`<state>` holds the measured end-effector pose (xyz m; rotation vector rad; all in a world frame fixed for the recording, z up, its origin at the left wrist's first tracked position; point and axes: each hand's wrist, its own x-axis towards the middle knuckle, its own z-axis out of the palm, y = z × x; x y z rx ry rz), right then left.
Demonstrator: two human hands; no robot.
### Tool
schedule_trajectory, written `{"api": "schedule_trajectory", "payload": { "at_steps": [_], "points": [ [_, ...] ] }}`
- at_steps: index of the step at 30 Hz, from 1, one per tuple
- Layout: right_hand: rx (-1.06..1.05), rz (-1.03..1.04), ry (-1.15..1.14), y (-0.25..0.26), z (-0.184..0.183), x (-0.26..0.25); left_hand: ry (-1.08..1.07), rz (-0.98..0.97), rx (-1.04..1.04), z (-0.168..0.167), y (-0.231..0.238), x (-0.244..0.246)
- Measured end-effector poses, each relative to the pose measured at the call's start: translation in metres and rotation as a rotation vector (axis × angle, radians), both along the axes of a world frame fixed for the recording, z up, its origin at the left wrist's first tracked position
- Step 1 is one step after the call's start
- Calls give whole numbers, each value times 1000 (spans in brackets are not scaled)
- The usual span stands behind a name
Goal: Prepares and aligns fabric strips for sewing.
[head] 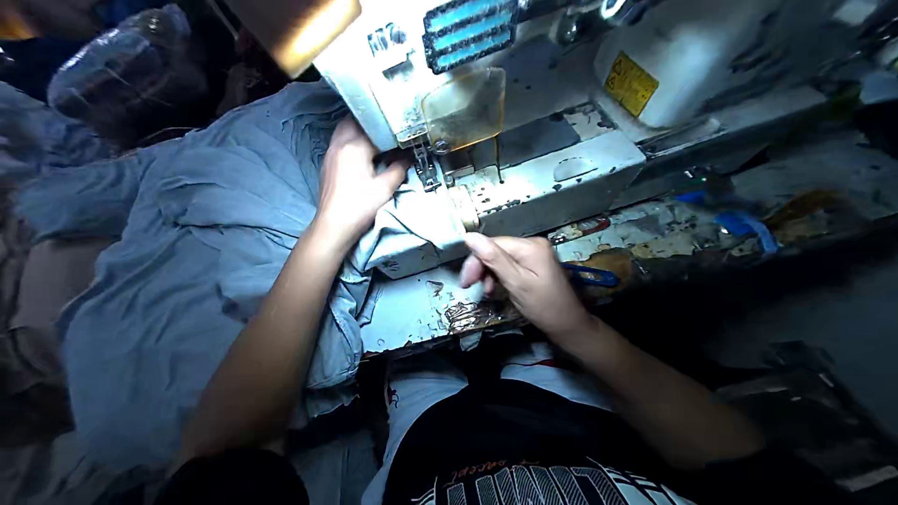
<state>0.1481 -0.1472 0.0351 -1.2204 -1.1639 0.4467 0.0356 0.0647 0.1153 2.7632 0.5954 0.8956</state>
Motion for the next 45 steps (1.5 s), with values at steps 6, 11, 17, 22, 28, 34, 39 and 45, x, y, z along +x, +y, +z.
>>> {"api": "schedule_trajectory", "payload": {
  "at_steps": [6, 11, 17, 22, 28, 34, 39, 45],
  "points": [
    [197, -283, -555, 8, 2, 12, 82, -236, 21, -5, -66, -70],
    [249, -221, -340, 13, 14, 7, -54, -152, 154, -21, -52, -35],
    [78, 218, 201, 9, 19, 9, -499, -218, 140, -16, -60, -21],
    [40, 173, 83, 2, 15, 0, -471, -287, 269, -8, -73, -37],
    [206, 116, -363, -34, 17, -13, -271, -373, 255, 7, -108, -67],
    [84, 141, -412, -19, 2, 0, 496, -486, 331, 32, -95, -47],
    [133, 79, -177, -4, -29, -4, 552, -403, 339, 48, -72, -49],
    [173, 83, -162, 18, -34, 7, 470, -353, 369, 62, -48, -45]
  ]
}}
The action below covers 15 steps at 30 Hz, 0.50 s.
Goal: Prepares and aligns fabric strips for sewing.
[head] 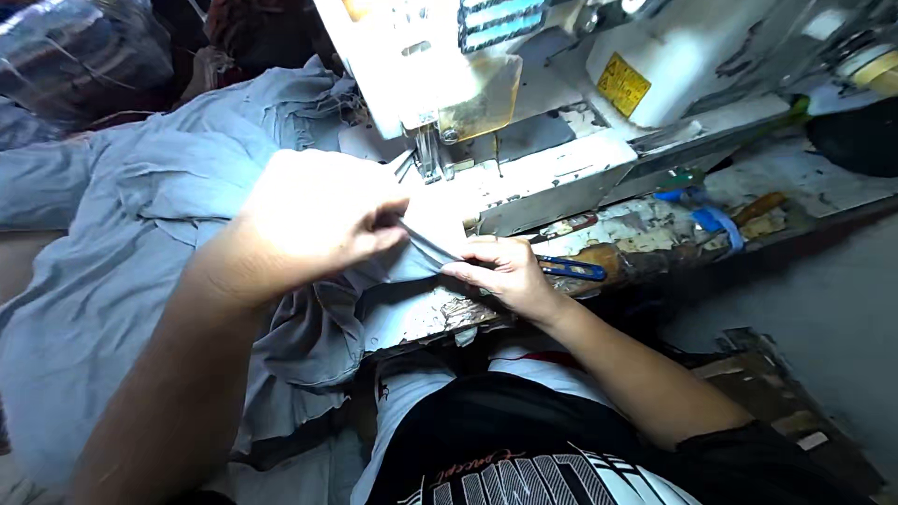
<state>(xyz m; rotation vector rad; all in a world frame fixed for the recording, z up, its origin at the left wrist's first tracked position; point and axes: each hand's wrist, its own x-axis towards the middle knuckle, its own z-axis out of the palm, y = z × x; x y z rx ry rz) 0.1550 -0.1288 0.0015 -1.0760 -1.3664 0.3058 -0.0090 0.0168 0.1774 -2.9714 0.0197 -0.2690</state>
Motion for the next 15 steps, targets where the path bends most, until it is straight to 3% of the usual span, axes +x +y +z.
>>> {"api": "schedule_trajectory", "payload": {
  "at_steps": [12, 15],
  "points": [
    [-14, 13, -31, 9, 6, 6, -63, 84, -77, 7, 18, 5],
    [-24, 10, -37, 8, 6, 7, 41, 219, -76, 20, -7, 11]
  ]
}}
